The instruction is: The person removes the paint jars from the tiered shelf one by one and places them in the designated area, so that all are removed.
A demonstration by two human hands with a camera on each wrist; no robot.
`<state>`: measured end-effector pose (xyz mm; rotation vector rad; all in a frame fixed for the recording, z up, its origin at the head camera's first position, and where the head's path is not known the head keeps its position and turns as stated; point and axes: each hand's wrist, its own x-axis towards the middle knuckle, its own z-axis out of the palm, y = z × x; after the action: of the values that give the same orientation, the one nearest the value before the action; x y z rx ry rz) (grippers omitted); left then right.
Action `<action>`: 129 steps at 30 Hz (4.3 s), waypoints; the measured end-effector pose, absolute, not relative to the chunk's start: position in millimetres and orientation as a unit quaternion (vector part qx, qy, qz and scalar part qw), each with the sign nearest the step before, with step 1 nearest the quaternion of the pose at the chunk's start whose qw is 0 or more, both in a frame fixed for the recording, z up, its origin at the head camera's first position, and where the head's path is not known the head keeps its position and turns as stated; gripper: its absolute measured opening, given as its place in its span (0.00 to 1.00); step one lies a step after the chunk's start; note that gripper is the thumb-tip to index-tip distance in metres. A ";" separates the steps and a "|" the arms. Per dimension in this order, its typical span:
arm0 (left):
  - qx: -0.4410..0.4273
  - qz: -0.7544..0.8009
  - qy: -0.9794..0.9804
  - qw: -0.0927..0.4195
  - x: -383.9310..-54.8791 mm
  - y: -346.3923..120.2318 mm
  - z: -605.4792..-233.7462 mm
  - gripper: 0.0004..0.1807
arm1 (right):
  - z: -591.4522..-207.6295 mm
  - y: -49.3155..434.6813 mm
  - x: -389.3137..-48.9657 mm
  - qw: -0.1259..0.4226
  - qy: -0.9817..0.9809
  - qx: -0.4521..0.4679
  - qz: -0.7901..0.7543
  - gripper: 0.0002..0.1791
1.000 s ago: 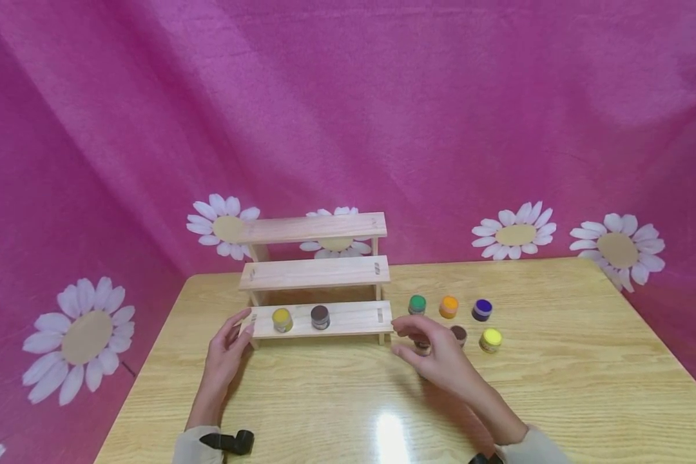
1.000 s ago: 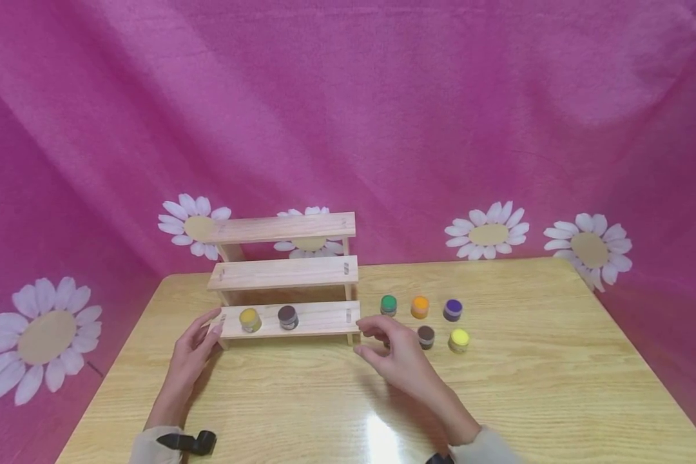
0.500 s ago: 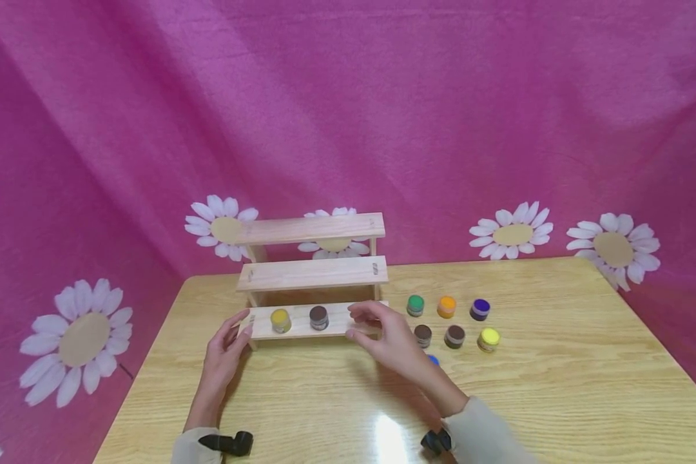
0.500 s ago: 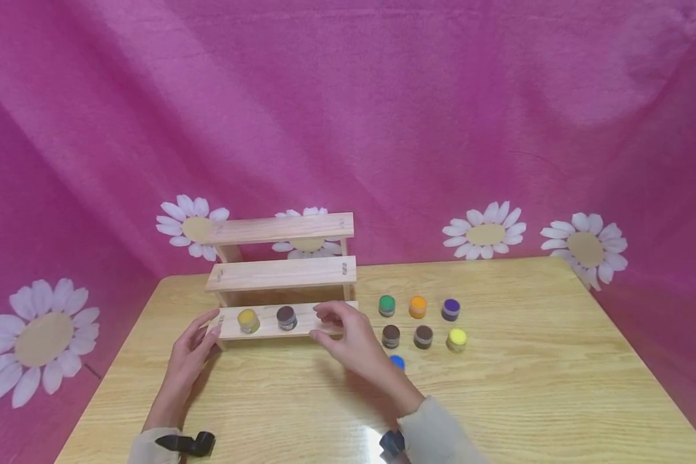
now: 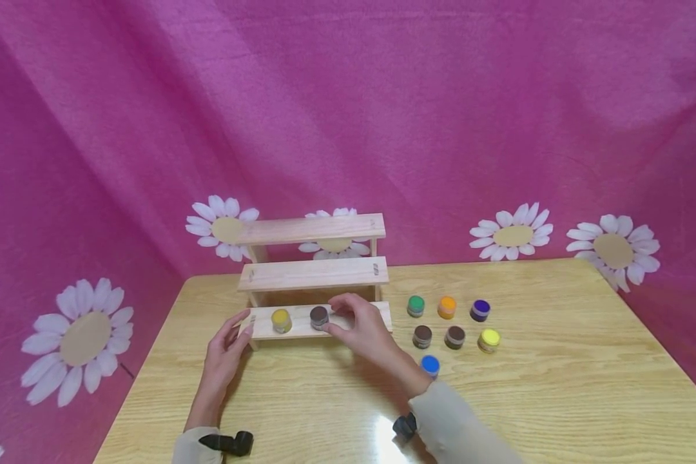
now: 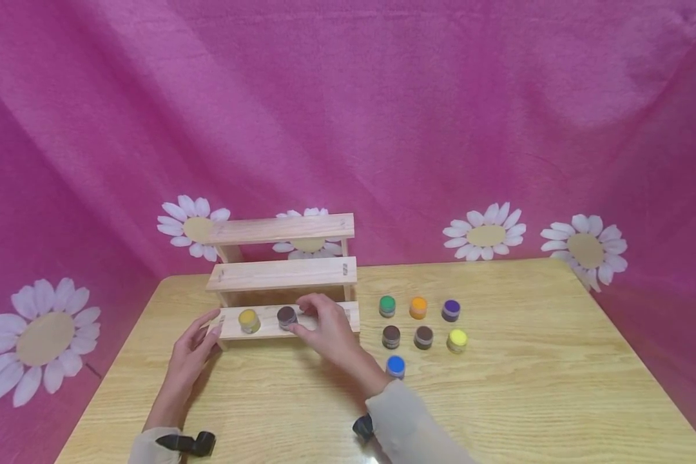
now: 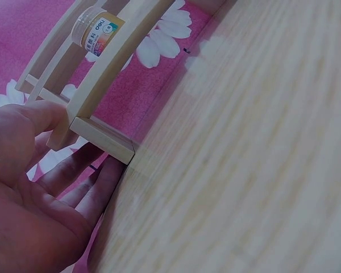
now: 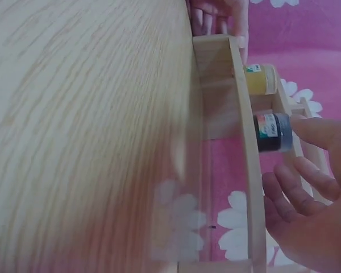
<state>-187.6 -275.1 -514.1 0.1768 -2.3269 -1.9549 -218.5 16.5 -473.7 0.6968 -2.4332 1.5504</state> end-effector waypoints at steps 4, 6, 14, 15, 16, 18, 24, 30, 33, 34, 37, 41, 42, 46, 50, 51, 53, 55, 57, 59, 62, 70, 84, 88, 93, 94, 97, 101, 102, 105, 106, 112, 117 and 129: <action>0.057 -0.640 -0.765 0.052 -187.3 -274.6 -514.2 0.25 | -474.6 9.3 -220.2 0.073 -0.817 0.234 0.522 0.22; 0.058 -0.641 -0.764 0.053 -187.4 -273.8 -513.3 0.25 | -474.6 6.7 -221.3 0.069 -0.815 0.236 0.524 0.22; 0.063 -0.640 -0.764 0.056 -187.7 -273.7 -512.9 0.25 | -476.3 1.9 -224.1 0.072 -0.826 0.236 0.507 0.18; 0.064 -0.640 -0.764 0.056 -187.5 -273.8 -512.8 0.25 | -476.4 1.5 -224.6 0.070 -0.827 0.235 0.506 0.18; 0.065 -0.640 -0.764 0.057 -187.3 -273.8 -512.5 0.25 | -476.4 1.4 -225.3 0.068 -0.828 0.234 0.505 0.18; 0.067 -0.639 -0.764 0.057 -187.3 -273.5 -511.8 0.25 | -475.3 1.8 -225.8 0.061 -0.829 0.231 0.506 0.18; 0.067 -0.635 -0.767 0.060 -188.1 -272.7 -513.2 0.25 | -471.4 8.7 -222.8 0.054 -0.837 0.219 0.498 0.17; 0.066 -0.620 -0.779 0.064 -188.6 -274.8 -516.0 0.24 | -467.6 18.1 -216.0 0.066 -0.834 0.217 0.503 0.18; 0.053 -0.625 -0.776 0.070 -188.4 -276.4 -516.5 0.24 | -466.7 22.5 -211.1 0.073 -0.830 0.219 0.508 0.17; 0.048 -0.629 -0.773 0.073 -188.6 -276.5 -516.7 0.24 | -466.3 24.4 -209.2 0.074 -0.829 0.219 0.509 0.17; 0.034 -0.640 -0.763 0.079 -188.5 -275.7 -516.9 0.24 | -465.5 32.3 -203.3 0.065 -0.826 0.216 0.516 0.16; 0.032 -0.641 -0.763 0.081 -188.0 -274.2 -516.9 0.24 | -465.5 44.4 -196.0 0.054 -0.824 0.209 0.523 0.16; 0.033 -0.641 -0.762 0.082 -187.9 -273.9 -516.7 0.24 | -465.2 47.3 -194.3 0.052 -0.824 0.209 0.524 0.16; 0.036 -0.643 -0.760 0.081 -188.3 -273.9 -517.0 0.24 | -462.9 58.7 -186.6 0.053 -0.819 0.213 0.530 0.16; 0.039 -0.640 -0.763 0.083 -188.8 -274.7 -517.4 0.24 | -460.6 71.1 -178.6 0.065 -0.816 0.218 0.531 0.18; 0.040 -0.640 -0.763 0.083 -188.8 -274.7 -517.4 0.24 | -460.5 74.5 -176.7 0.070 -0.817 0.219 0.528 0.18; 0.041 -0.638 -0.765 0.080 -188.3 -274.7 -516.9 0.24 | -460.3 81.6 -173.2 0.081 -0.820 0.221 0.521 0.18; 0.042 -0.638 -0.765 0.077 -188.4 -274.6 -516.1 0.24 | -460.1 88.6 -170.5 0.089 -0.822 0.224 0.516 0.18; 0.044 -0.635 -0.767 0.075 -187.9 -274.9 -516.0 0.25 | -460.1 95.3 -168.1 0.096 -0.823 0.228 0.512 0.19; 0.046 -0.635 -0.767 0.077 -188.0 -274.5 -515.6 0.24 | -459.8 101.9 -165.7 0.105 -0.826 0.228 0.505 0.19; 0.046 -0.636 -0.767 0.079 -188.5 -274.2 -515.5 0.24 | -460.4 111.6 -162.0 0.116 -0.833 0.224 0.492 0.19; 0.054 -0.637 -0.767 0.060 -186.7 -273.5 -514.1 0.25 | -466.5 135.3 -148.5 0.117 -0.841 0.213 0.484 0.19; 0.061 -0.640 -0.764 0.049 -187.0 -273.6 -513.7 0.25 | -471.1 172.6 -131.5 0.174 -0.847 0.201 0.461 0.20; 0.063 -0.637 -0.766 0.052 -187.2 -274.0 -514.1 0.25 | -473.3 181.0 -128.6 0.159 -0.861 0.167 0.454 0.19; 0.067 -0.637 -0.766 0.052 -187.6 -274.2 -514.6 0.25 | -477.7 191.5 -126.5 0.127 -0.877 0.128 0.446 0.18; 0.067 -0.636 -0.767 0.052 -187.8 -274.2 -514.8 0.25 | -478.8 193.6 -126.2 0.122 -0.878 0.122 0.447 0.18; 0.069 -0.633 -0.770 0.053 -188.4 -274.1 -515.6 0.24 | -482.4 199.5 -126.1 0.105 -0.872 0.117 0.463 0.18; 0.067 -0.634 -0.768 0.058 -189.0 -274.0 -516.3 0.24 | -487.8 206.5 -126.9 0.079 -0.871 0.111 0.471 0.17; 0.066 -0.634 -0.768 0.060 -188.8 -274.0 -516.3 0.24 | -489.0 208.0 -127.4 0.074 -0.872 0.110 0.471 0.17; 0.062 -0.636 -0.767 0.060 -188.3 -274.2 -516.4 0.24 | -492.8 211.9 -129.8 0.077 -0.875 0.121 0.462 0.17; 0.060 -0.638 -0.766 0.060 -188.2 -274.4 -516.3 0.25 | -493.8 213.0 -130.7 0.081 -0.876 0.127 0.457 0.18; 0.059 -0.642 -0.762 0.056 -187.6 -274.7 -515.6 0.25 | -497.9 217.2 -134.6 0.070 -0.884 0.134 0.442 0.19; 0.060 -0.639 -0.765 0.057 -187.4 -274.3 -515.4 0.25 | -497.8 218.2 -136.5 0.057 -0.895 0.118 0.427 0.19; 0.068 -0.628 -0.774 0.046 -189.3 -273.2 -510.6 0.25 | -492.6 221.9 -134.1 0.057 -0.906 0.101 0.408 0.21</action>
<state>-189.3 -273.2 -510.6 0.2062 -2.3616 -1.9173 -134.1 221.9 -492.6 0.3062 -2.7466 1.2376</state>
